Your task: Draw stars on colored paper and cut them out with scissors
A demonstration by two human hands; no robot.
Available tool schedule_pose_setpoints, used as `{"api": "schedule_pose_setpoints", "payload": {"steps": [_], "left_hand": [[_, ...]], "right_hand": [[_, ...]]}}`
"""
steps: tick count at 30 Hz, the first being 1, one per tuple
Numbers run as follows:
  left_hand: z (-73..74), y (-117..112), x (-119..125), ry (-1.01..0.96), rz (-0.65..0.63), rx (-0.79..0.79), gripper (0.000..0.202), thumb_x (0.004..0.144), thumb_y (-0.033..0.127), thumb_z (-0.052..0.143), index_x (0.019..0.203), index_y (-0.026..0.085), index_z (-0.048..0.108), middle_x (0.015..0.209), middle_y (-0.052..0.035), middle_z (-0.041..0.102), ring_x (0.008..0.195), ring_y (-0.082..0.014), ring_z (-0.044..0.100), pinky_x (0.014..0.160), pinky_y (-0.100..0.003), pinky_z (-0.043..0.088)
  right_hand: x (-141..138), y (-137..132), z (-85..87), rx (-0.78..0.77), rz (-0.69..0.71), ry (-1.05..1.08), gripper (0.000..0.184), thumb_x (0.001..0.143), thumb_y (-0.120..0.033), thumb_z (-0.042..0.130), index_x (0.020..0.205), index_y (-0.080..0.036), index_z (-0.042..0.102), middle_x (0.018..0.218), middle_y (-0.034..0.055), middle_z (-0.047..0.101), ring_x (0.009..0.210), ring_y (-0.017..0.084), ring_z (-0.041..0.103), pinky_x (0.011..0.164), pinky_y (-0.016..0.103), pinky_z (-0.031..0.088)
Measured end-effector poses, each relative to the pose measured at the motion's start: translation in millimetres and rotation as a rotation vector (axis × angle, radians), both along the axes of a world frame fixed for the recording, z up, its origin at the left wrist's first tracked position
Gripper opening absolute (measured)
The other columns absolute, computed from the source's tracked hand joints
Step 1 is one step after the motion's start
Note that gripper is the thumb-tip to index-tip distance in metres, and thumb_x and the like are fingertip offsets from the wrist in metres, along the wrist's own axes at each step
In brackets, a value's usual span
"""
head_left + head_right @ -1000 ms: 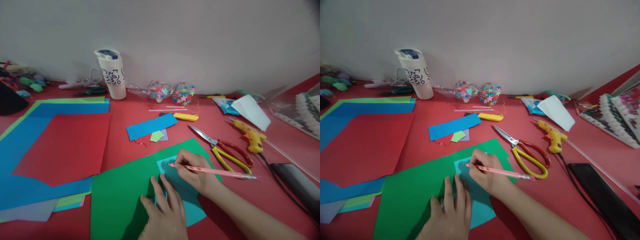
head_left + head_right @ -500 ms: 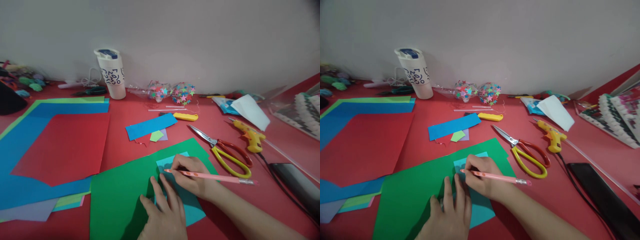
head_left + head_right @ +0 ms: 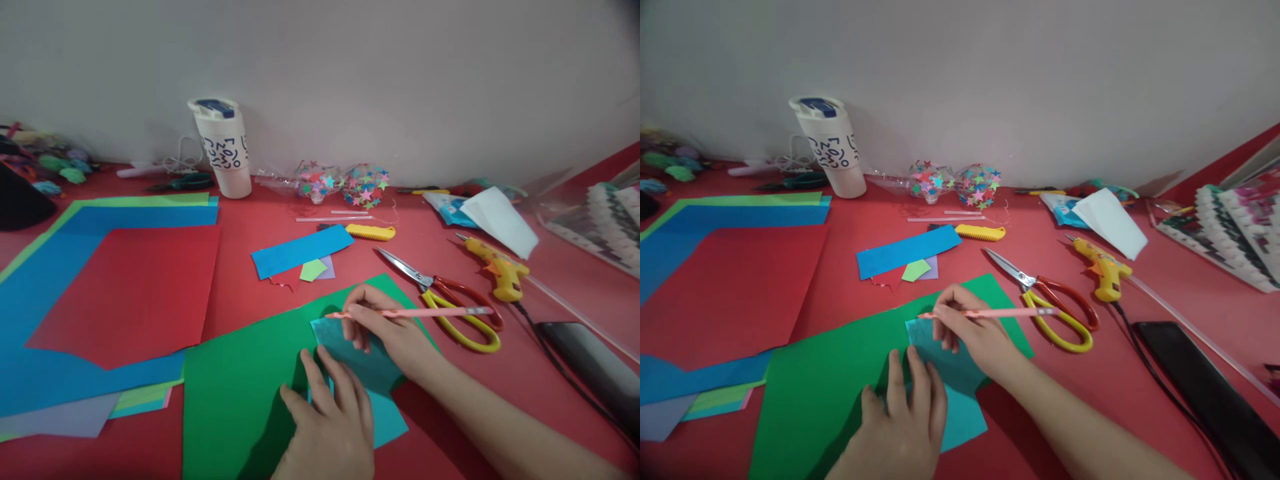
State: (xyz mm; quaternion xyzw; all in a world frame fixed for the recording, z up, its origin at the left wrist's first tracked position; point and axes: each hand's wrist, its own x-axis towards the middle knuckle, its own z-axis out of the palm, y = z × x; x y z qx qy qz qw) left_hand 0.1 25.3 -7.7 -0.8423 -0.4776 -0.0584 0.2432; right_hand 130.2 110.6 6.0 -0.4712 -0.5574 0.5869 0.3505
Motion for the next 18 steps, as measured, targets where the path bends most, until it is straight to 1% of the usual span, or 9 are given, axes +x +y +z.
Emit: {"api": "schedule_pose_setpoints", "payload": {"steps": [3,6,8,10,11,14,18], "left_hand": [[1.0,-1,0,-0.009,0.008,-0.022,0.033,0.081,0.023,0.043,0.1,0.019,0.069,0.101,-0.0151,0.069,0.09,-0.04,0.064,0.048,-0.044,0.056],[0.1,-2,0,-0.022,0.003,-0.037,0.031,0.081,0.024,0.044,0.1,0.021,0.069,0.111,-0.013,0.066,0.092,-0.0412,0.063,0.049,-0.046,0.056],[-0.9,-3,0,-0.034,-0.001,-0.049,0.03,0.082,0.026,0.045,0.101,0.024,0.069,0.114,-0.0125,0.064,0.093,-0.0418,0.063,0.049,-0.047,0.056],[-1.9,-3,0,-0.041,-0.003,-0.052,0.03,0.083,0.03,0.045,0.102,0.026,0.068,0.113,-0.0129,0.065,0.093,-0.042,0.063,0.049,-0.047,0.056],[-2.4,-3,0,-0.041,-0.005,-0.047,0.03,0.084,0.031,0.045,0.102,0.027,0.068,0.112,-0.013,0.065,0.092,-0.0421,0.063,0.048,-0.047,0.056],[-3.4,-3,1,-0.035,-0.004,-0.028,0.03,0.083,0.034,0.046,0.102,0.025,0.068,0.111,-0.0138,0.066,0.091,-0.0422,0.063,0.048,-0.047,0.055],[-3.4,-3,1,-0.023,-0.003,-0.043,0.03,0.082,0.032,0.047,0.103,0.026,0.067,0.113,-0.0143,0.064,0.092,-0.0423,0.063,0.049,-0.047,0.055]], "right_hand": [[-5,-3,1.7,-0.032,0.042,0.042,0.01,0.085,-0.031,0.049,0.084,-0.021,0.048,0.062,-0.0038,0.059,0.05,0.009,0.053,0.046,0.02,0.043],[-5,-2,9.0,-0.014,0.047,-0.021,0.008,0.079,-0.026,0.055,0.084,-0.02,0.053,0.068,-0.0024,0.058,0.055,0.01,0.054,0.051,0.021,0.044],[-1,1,15.6,0.002,0.03,-0.092,0.005,0.076,-0.025,0.055,0.077,-0.02,0.055,0.065,-0.0026,0.057,0.053,0.009,0.051,0.049,0.021,0.042],[4,3,20.0,-0.008,0.027,-0.167,0.004,0.073,-0.024,0.055,0.073,-0.02,0.053,0.057,-0.0038,0.054,0.047,0.009,0.046,0.043,0.021,0.036],[6,3,20.3,0.011,0.032,-0.205,0.005,0.07,-0.024,0.055,0.07,-0.02,0.053,0.056,-0.0039,0.053,0.047,0.009,0.044,0.043,0.021,0.034],[12,1,13.8,0.131,0.036,-0.294,0.007,0.067,-0.023,0.055,0.062,-0.019,0.051,0.055,-0.0038,0.049,0.049,0.01,0.042,0.045,0.022,0.032],[17,0,0.3,0.278,0.053,-0.348,0.006,0.069,-0.015,0.05,0.064,-0.02,0.05,0.057,-0.004,0.051,0.051,0.01,0.044,0.046,0.021,0.033]]}}
